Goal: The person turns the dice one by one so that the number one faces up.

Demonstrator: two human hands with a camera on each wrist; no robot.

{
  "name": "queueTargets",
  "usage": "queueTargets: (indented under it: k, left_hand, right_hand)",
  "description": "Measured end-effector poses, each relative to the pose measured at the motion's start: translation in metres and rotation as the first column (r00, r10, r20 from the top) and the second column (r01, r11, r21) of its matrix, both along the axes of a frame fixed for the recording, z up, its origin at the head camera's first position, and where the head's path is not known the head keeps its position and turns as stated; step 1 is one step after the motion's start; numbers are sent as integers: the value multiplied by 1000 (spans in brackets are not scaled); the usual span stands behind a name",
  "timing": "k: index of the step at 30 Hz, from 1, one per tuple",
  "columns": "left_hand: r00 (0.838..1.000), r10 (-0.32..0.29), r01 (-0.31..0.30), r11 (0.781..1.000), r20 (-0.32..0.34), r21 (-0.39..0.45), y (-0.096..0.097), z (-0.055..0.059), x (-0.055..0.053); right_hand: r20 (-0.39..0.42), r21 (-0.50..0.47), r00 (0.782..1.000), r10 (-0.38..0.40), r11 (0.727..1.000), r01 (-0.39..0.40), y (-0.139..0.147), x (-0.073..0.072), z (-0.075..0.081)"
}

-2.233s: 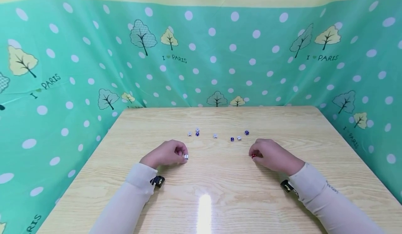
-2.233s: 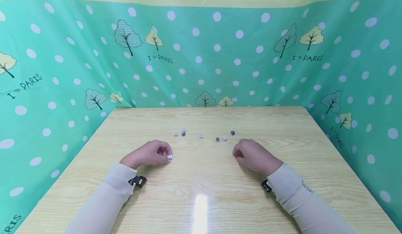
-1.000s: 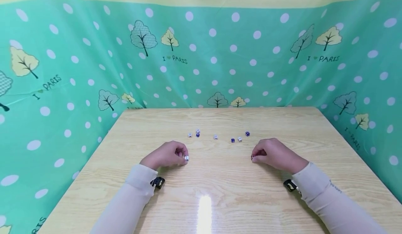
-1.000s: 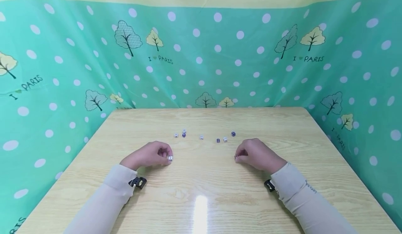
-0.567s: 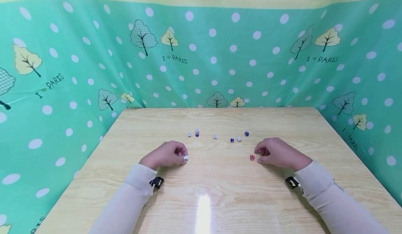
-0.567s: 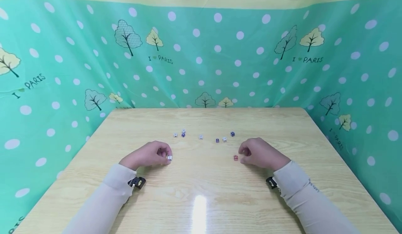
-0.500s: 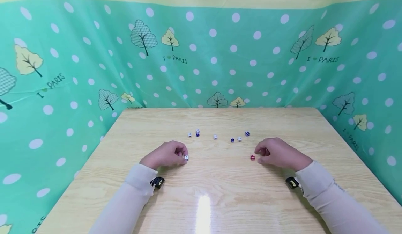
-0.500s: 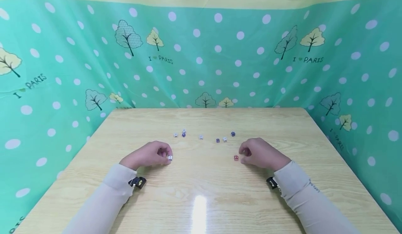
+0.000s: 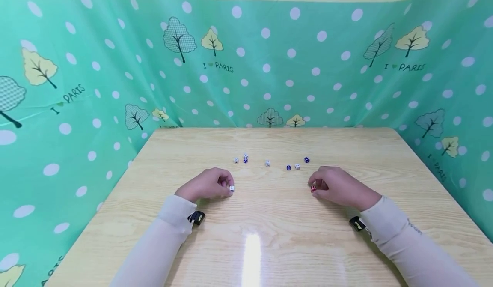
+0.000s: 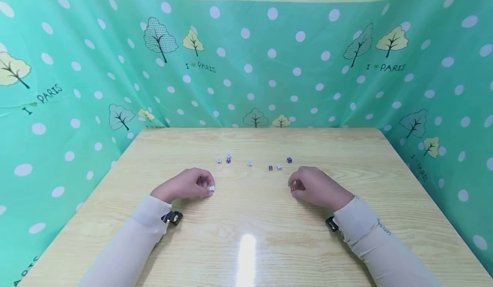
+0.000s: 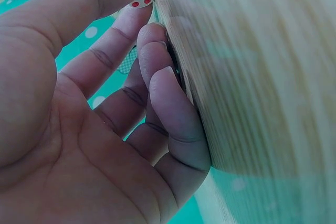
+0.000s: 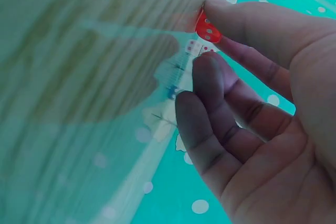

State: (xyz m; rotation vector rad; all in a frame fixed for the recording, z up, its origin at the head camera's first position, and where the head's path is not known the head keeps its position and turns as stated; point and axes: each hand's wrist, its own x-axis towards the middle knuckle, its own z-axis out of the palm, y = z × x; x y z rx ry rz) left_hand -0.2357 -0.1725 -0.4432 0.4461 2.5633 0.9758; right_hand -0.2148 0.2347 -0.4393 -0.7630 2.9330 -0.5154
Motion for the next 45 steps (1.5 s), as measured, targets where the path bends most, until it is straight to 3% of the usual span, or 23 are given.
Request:
queueTargets:
  k: [10,21,30,45]
  left_hand:
    - [1000,-13,13,1000,-16,1,-2,-4,-4]
    - [1000,-19,19,1000,-2,16,-1,-7,0]
    - [1000,-15,15,1000,-21,19,-3,-6,-1]
    - [999,-20,20,1000,-38,7,-1,-3,2]
  right_hand:
    - [-37,-24,999,37,999,-38,-3,0,-1]
    - [3,-37,1000,7,999,-7,2,2,-1]
    - [20,-59,1000,-7,998,8,3,2,6]
    - [14,-53,1000,14,999,-13,6,1,0]
